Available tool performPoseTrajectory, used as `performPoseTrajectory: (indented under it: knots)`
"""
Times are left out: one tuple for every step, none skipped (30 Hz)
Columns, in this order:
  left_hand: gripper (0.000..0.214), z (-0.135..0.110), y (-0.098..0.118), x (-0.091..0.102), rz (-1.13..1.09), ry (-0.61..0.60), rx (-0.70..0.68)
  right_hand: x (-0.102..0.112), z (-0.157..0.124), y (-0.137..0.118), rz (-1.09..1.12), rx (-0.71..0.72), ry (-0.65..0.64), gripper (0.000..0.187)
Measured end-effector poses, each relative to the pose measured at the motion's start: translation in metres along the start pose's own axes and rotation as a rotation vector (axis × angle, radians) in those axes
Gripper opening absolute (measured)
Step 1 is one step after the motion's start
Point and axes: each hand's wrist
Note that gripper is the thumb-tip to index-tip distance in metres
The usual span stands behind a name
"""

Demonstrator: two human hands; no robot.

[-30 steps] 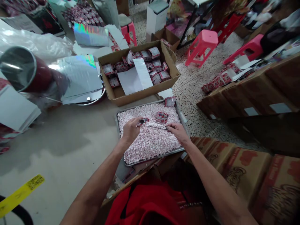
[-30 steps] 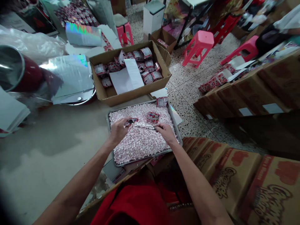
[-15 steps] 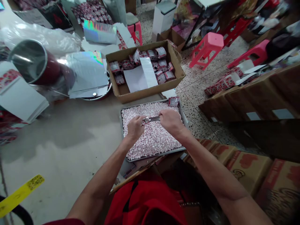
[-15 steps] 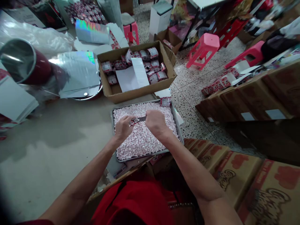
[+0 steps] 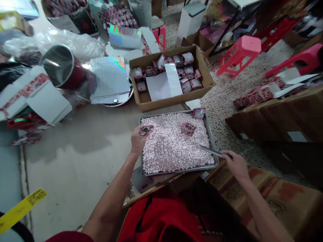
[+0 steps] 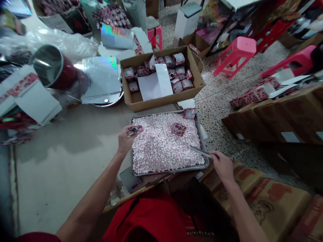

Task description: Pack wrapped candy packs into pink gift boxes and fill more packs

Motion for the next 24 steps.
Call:
performPoseTrajectory:
  knots:
    - [0.032,0.004,-0.013,0.01,0.038,0.051,0.032,-0.008,0.001,0.022,0.046,-0.039,-0.02,0.035]
    - [0.031,0.009,-0.026,0.02,0.078,0.094,0.067,-0.019,0.003,0.035,0.106,-0.064,-0.046,0.035]
    - [0.031,0.015,-0.038,0.029,0.116,0.125,0.101,-0.034,0.006,0.04,0.176,-0.078,-0.077,0.035]
    - [0.03,0.021,-0.047,0.036,0.149,0.147,0.128,-0.051,0.009,0.038,0.252,-0.08,-0.111,0.035]
    - [0.029,0.026,-0.054,0.041,0.176,0.158,0.139,-0.069,0.012,0.029,0.327,-0.082,-0.141,0.036]
    - [0.028,0.03,-0.057,0.045,0.198,0.161,0.13,-0.089,0.015,0.016,0.394,-0.09,-0.166,0.037]
    - [0.027,0.034,-0.057,0.046,0.217,0.159,0.104,-0.106,0.018,0.0,0.451,-0.103,-0.191,0.038]
    - [0.026,0.037,-0.053,0.046,0.236,0.151,0.063,-0.122,0.02,-0.016,0.497,-0.118,-0.215,0.039]
    - [0.025,0.039,-0.046,0.044,0.255,0.134,0.012,-0.133,0.021,-0.03,0.532,-0.132,-0.236,0.041]
    - [0.025,0.04,-0.037,0.04,0.272,0.108,-0.04,-0.138,0.022,-0.041,0.552,-0.138,-0.248,0.041]
    - [0.026,0.041,-0.027,0.035,0.285,0.075,-0.087,-0.139,0.022,-0.049,0.551,-0.133,-0.252,0.041]
    - [0.028,0.04,-0.016,0.03,0.292,0.037,-0.127,-0.133,0.021,-0.054,0.532,-0.12,-0.244,0.041]
    - [0.031,0.039,-0.004,0.024,0.293,-0.001,-0.162,-0.123,0.02,-0.056,0.502,-0.105,-0.23,0.04]
    - [0.033,0.037,0.007,0.017,0.287,-0.035,-0.19,-0.109,0.018,-0.056,0.475,-0.093,-0.217,0.039]
    - [0.035,0.035,0.017,0.011,0.276,-0.06,-0.212,-0.094,0.016,-0.055,0.459,-0.088,-0.211,0.038]
    - [0.036,0.033,0.026,0.005,0.26,-0.079,-0.231,-0.078,0.013,-0.056,0.464,-0.093,-0.209,0.037]
    - [0.037,0.031,0.034,-0.001,0.241,-0.1,-0.248,-0.064,0.011,-0.057,0.492,-0.1,-0.212,0.036]
    - [0.038,0.028,0.041,-0.007,0.221,-0.125,-0.265,-0.053,0.009,-0.061,0.539,-0.109,-0.222,0.035]
    - [0.039,0.026,0.047,-0.012,0.204,-0.154,-0.279,-0.045,0.008,-0.066,0.597,-0.121,-0.238,0.034]
    - [0.04,0.023,0.053,-0.017,0.191,-0.185,-0.29,-0.041,0.008,-0.074,0.658,-0.132,-0.257,0.034]
    - [0.041,0.021,0.057,-0.022,0.184,-0.215,-0.3,-0.04,0.009,-0.082,0.715,-0.14,-0.278,0.034]
    - [0.041,0.019,0.061,-0.026,0.183,-0.244,-0.31,-0.042,0.011,-0.092,0.766,-0.145,-0.299,0.034]
    - [0.042,0.016,0.063,-0.029,0.186,-0.266,-0.321,-0.046,0.014,-0.103,0.805,-0.143,-0.318,0.034]
    - [0.042,0.014,0.065,-0.031,0.192,-0.28,-0.334,-0.051,0.017,-0.113,0.828,-0.132,-0.332,0.033]
Point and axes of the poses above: each hand's wrist, its own z-axis towards the middle knuckle, its own x-axis out of the back of the hand, y = z × x, and after that the axes turned 8 degrees about z, right-handed
